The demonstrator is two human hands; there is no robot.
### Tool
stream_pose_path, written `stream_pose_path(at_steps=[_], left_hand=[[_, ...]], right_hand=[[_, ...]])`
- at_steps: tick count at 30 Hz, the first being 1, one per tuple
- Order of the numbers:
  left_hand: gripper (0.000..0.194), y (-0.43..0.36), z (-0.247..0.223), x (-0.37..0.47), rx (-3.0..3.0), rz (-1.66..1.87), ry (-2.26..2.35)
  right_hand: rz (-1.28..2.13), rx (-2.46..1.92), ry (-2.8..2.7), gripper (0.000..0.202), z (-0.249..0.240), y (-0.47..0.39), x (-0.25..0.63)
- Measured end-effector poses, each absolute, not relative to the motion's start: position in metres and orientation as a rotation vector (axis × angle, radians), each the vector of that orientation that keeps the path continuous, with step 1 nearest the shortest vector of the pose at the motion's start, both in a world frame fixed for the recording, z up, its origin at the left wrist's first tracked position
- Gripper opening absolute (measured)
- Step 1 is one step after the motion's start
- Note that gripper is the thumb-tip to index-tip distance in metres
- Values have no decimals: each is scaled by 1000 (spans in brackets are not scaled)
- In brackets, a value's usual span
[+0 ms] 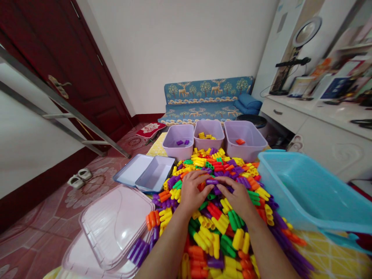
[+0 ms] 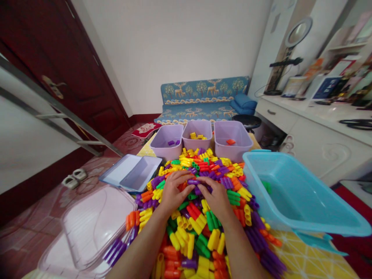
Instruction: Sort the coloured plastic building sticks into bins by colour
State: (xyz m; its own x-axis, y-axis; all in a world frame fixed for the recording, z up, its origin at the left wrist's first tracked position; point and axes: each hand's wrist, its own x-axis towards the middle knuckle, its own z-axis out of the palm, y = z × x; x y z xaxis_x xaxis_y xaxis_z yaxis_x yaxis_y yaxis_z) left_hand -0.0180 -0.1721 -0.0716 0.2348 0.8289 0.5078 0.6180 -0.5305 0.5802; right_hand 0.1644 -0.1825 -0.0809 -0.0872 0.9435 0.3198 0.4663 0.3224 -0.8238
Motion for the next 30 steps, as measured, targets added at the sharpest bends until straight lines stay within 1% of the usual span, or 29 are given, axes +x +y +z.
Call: stream_pose_path(at_steps=[3,10,16,18,22,25,27,30], left_hand=[[19,-171,-74,-18,2245,1185,1365],[20,-173,-74,-18,2207,1204,1372],[19,-172,-76,-19,2221,1197,1377],[18,-171,-77,-19,2228,1193,1379],[18,-171,-77,-19,2239,1193,1361],[16,-171,-78,-19,2250,1191,1352],[16,-171,-78,-19,2255,1189,1352],[19,-171,-78,-19,2264,1182,1354]], right_hand=[[679,-1279,-1682,27,-83,-181,165],[792,-1284,-1656,33,-89,-180,168],[707,-1209,-1809,45,-86,-183,166],[655,-1175,-1852,40,-86,-183,165],[575,-1181,-1857,24,-85,-184,163],[535,-1204,-1849,19,-85,-183,162],[538,-1242,-1834,22,-86,-182,161],[566,-1304,-1818,35,-89,-182,162]])
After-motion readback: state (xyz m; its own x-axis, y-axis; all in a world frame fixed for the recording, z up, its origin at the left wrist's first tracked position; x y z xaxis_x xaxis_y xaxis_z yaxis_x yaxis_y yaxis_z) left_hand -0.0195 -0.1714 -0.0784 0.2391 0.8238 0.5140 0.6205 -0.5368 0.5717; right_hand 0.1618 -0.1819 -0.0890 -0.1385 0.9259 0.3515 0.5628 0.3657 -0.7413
